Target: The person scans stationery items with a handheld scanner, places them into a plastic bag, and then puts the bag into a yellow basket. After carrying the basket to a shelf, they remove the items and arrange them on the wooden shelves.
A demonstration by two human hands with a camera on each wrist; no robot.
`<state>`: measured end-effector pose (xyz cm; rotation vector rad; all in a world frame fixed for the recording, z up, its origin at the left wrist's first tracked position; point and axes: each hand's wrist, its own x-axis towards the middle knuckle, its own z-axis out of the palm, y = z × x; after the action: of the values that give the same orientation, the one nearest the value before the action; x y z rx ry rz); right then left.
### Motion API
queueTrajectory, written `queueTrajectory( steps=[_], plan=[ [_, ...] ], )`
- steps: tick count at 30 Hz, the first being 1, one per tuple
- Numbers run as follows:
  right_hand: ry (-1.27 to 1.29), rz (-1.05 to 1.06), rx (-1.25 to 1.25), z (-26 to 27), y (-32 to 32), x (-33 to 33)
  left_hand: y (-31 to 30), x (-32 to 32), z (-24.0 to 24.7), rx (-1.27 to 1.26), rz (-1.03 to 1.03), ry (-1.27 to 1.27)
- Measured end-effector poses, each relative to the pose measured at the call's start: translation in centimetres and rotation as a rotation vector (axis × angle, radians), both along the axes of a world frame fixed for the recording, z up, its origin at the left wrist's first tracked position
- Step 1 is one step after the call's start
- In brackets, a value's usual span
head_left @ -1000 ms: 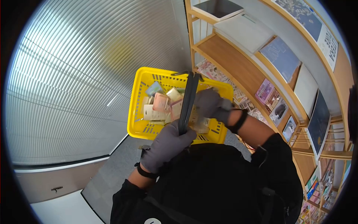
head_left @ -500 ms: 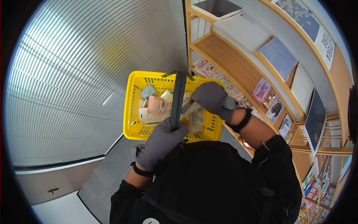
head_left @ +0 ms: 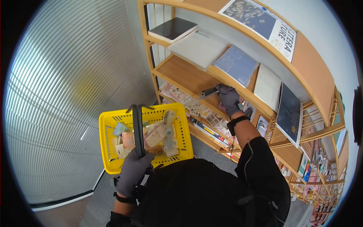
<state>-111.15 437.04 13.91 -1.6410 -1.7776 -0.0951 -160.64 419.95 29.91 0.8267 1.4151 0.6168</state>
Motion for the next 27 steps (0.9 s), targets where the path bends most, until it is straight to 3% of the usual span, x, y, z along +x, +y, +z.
queueTrajectory(
  steps=[2,10,11,13,14,15,18,20,24,27],
  plan=[
    [-0.068,-0.149,-0.081,-3.1,2.4,2.7,-0.1,0.2,-0.1,0.016,-0.004,0.011],
    [-0.157,-0.404,-0.122,-18.3,8.9,14.2,-0.7,0.6,0.3,0.027,0.006,0.028],
    [-0.149,-0.380,-0.133,-13.6,3.8,12.4,-0.8,0.7,0.4,0.032,0.016,0.022],
    [0.056,-0.107,0.017,-0.5,1.0,-0.3,-1.2,0.4,0.6,0.025,0.058,0.041],
    [0.072,-0.082,0.008,2.6,0.0,-4.1,-1.1,0.4,0.8,0.041,0.031,0.042],
    [0.110,0.130,0.006,4.7,-0.8,-7.1,-1.1,0.6,0.9,0.056,0.002,0.041],
    [0.094,0.695,-0.210,5.3,-0.6,-14.7,-1.1,0.2,0.7,0.061,-0.044,0.052],
    [-0.069,0.885,-0.374,7.1,-2.0,-20.8,-1.0,0.2,0.4,0.064,-0.111,0.031],
    [-0.680,0.691,-0.732,7.9,-3.5,-30.5,-1.2,0.6,0.6,0.089,-0.152,-0.015],
    [-0.600,0.633,-0.567,-4.1,-1.1,-33.3,-1.3,0.4,0.7,0.144,-0.192,0.058]
  ],
)
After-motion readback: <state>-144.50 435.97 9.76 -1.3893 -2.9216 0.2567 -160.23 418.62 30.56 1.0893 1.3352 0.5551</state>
